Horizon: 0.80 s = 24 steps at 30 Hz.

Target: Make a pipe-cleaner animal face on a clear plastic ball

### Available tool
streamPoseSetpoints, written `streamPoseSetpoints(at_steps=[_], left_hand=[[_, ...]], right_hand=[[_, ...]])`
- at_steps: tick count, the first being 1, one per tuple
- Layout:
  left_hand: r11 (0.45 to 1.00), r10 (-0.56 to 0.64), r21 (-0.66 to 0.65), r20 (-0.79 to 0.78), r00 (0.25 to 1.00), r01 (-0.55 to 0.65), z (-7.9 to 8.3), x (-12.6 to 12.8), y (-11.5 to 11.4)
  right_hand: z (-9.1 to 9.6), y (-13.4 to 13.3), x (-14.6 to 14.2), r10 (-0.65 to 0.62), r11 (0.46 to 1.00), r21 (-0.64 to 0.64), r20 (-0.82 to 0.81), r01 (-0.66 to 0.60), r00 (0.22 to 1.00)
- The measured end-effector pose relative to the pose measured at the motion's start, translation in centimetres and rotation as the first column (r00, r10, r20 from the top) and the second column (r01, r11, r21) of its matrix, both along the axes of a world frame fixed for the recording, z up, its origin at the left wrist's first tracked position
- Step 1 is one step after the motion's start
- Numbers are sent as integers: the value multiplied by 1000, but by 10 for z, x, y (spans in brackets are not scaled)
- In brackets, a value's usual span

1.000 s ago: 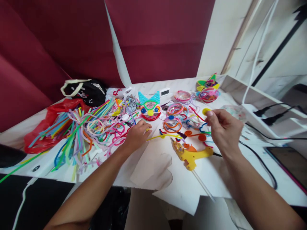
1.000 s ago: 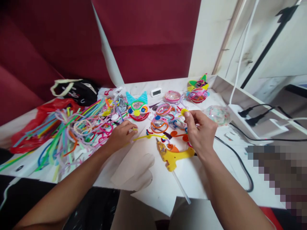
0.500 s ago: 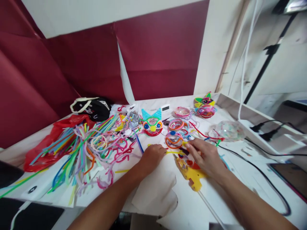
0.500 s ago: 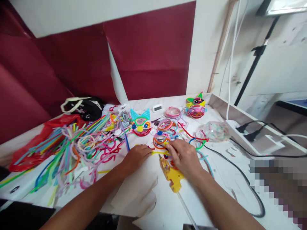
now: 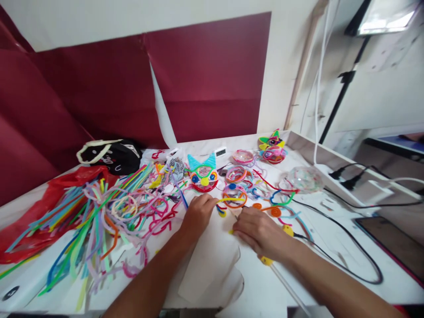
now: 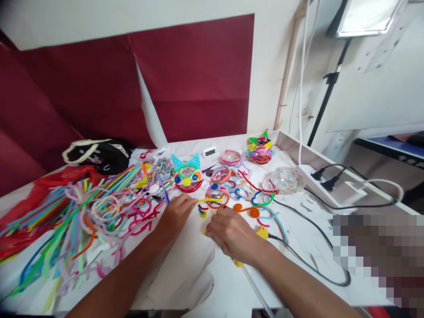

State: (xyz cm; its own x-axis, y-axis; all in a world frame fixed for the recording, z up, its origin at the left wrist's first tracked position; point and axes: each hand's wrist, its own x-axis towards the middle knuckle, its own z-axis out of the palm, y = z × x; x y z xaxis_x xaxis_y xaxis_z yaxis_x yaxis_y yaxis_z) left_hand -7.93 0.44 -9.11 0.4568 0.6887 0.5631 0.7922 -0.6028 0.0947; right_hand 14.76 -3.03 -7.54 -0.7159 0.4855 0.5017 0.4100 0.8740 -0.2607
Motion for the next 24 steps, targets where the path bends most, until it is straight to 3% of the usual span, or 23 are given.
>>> streamPoseSetpoints(at_steps=[6, 13, 16, 20, 24], left_hand=[[997, -13, 75, 28, 1000, 11, 16, -1, 1], [994, 78, 85, -67, 995, -72, 37, 12, 5], [974, 123, 195, -26, 992, -115, 34, 14, 5], [906, 111, 409, 26, 993, -112, 21, 8, 5], [888, 56, 457, 26, 998, -62, 20, 4, -1]], right_hand=[[-5, -4, -26, 33, 998, -54, 291, -18, 956], [-1, 0, -43, 1, 999, -34, 348, 12, 937], [9, 4, -34, -59, 996, -47, 277, 75, 959], [16, 9, -11, -332, 942, -38, 11, 333, 943], [17, 14, 4, -500, 838, 163, -149, 520, 853]])
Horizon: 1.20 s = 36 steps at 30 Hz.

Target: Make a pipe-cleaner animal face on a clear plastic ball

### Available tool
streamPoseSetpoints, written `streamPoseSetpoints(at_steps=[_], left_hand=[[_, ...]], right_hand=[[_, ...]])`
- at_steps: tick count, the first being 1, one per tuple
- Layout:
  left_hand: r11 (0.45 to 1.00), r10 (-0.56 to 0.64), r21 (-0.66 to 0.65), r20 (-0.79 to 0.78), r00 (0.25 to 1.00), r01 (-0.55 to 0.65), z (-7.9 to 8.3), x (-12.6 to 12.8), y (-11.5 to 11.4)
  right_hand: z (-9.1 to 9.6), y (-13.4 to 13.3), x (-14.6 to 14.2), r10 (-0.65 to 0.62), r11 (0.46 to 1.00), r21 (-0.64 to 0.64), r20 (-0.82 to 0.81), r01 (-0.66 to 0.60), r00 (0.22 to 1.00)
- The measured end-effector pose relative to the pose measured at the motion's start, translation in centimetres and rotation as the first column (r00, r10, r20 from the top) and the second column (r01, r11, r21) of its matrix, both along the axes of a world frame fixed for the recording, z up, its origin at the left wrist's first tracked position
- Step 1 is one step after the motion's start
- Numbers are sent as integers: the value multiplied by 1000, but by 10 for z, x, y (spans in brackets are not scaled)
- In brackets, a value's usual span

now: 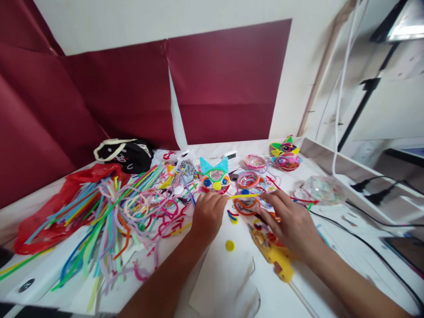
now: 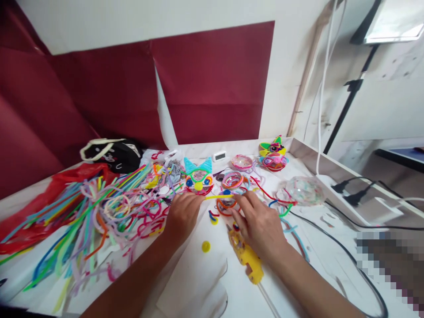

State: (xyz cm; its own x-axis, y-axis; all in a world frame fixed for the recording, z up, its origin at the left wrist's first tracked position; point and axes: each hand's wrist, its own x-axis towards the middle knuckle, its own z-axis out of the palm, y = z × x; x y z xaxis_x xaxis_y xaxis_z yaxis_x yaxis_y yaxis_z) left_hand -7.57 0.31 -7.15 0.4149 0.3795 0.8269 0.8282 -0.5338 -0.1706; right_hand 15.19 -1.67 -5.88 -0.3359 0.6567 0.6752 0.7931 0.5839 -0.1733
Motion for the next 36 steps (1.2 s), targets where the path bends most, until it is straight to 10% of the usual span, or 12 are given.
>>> streamPoseSetpoints(at_steps=[23, 36], left_hand=[[992, -93, 65, -183, 979, 106, 14, -2, -12], [992, -51, 105, -197, 979, 72, 11, -2, -12]], right_hand=[[-10, -16, -13, 227, 957, -149, -153, -249, 962], [-9, -12, -11, 119, 960, -260, 34, -107, 992]])
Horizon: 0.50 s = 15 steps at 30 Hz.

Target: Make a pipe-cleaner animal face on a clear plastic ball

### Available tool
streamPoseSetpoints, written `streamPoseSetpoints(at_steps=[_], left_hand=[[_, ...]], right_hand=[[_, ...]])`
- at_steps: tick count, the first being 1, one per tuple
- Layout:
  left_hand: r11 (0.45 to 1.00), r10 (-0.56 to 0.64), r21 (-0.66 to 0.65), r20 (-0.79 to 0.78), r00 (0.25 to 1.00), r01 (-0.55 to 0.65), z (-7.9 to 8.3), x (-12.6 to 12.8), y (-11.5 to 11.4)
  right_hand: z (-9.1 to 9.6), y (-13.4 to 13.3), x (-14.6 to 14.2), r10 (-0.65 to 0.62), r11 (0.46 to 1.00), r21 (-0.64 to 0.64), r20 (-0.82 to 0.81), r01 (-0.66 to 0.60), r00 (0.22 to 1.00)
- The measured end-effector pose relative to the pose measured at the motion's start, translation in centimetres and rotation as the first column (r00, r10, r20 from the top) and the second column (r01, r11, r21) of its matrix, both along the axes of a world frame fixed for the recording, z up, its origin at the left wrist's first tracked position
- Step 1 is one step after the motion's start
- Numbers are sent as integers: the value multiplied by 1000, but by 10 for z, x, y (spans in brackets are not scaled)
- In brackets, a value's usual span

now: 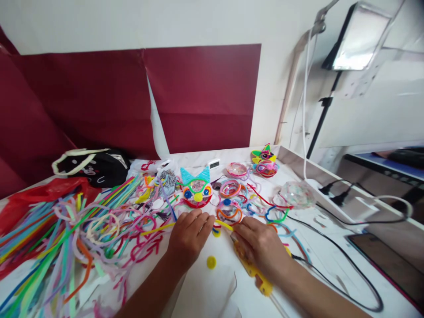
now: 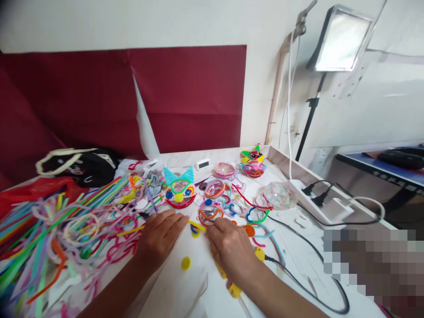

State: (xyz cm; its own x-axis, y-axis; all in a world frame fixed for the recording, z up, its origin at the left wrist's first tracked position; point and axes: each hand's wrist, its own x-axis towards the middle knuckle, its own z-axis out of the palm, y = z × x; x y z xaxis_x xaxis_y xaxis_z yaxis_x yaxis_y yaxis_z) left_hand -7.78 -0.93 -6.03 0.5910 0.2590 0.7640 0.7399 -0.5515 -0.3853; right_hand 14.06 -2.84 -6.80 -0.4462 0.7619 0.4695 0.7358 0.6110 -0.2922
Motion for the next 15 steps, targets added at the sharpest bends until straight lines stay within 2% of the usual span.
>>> streamPoseSetpoints(at_steps=[4, 15], left_hand=[[1000, -26, -2, 12, 1000, 26, -1, -1, 1], [999, -39, 36, 7, 999, 38, -2, -1, 2]], right_hand=[[-1, 1, 0, -38, 999, 27, 14, 37, 999], [1, 2, -2, -32, 999, -40, 29, 33, 999]])
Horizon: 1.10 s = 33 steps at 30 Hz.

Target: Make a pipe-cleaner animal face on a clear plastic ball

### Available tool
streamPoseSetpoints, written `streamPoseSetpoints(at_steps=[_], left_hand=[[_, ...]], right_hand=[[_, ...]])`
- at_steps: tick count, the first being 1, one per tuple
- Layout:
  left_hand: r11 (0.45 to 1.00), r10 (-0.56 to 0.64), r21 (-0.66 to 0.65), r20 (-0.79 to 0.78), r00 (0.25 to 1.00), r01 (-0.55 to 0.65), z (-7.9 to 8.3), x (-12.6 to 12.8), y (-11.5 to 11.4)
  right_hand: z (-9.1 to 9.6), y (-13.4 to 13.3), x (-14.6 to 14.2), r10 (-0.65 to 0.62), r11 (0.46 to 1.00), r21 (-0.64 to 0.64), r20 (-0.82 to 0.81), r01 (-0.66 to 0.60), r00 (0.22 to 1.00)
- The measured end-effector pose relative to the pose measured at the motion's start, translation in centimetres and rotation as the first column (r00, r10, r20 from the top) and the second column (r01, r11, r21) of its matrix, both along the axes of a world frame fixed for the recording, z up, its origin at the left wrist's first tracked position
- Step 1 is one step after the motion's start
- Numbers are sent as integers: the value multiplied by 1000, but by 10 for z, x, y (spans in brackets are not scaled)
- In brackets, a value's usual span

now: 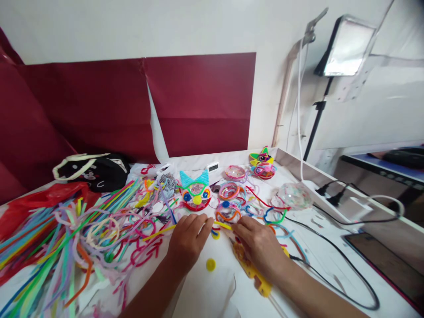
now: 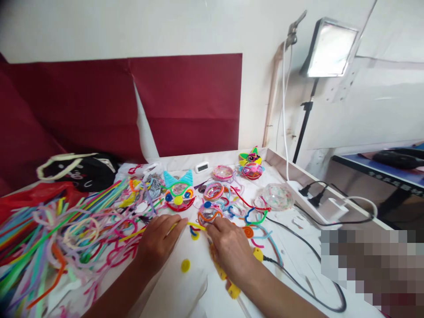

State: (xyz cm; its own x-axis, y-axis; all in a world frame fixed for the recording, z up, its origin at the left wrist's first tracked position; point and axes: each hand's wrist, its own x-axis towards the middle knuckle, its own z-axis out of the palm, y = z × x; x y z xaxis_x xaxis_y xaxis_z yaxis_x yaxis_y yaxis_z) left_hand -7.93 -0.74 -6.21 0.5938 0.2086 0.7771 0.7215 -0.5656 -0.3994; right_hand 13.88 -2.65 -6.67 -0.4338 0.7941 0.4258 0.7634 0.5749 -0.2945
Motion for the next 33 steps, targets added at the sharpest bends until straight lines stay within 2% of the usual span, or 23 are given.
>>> streamPoseSetpoints(at_steps=[13, 23, 33], left_hand=[[1000, 3, -13, -28, 1000, -4, 4, 2, -3], [999, -14, -34, -38, 999, 13, 3, 2, -2], [1000, -10, -13, -57, 998, 10, 6, 5, -5]], right_hand=[[-1, -2, 0, -67, 995, 75, 22, 65, 998], [5, -4, -1, -78, 996, -27, 125, 82, 989], [7, -6, -2, -112, 981, -140, 161, 135, 981]])
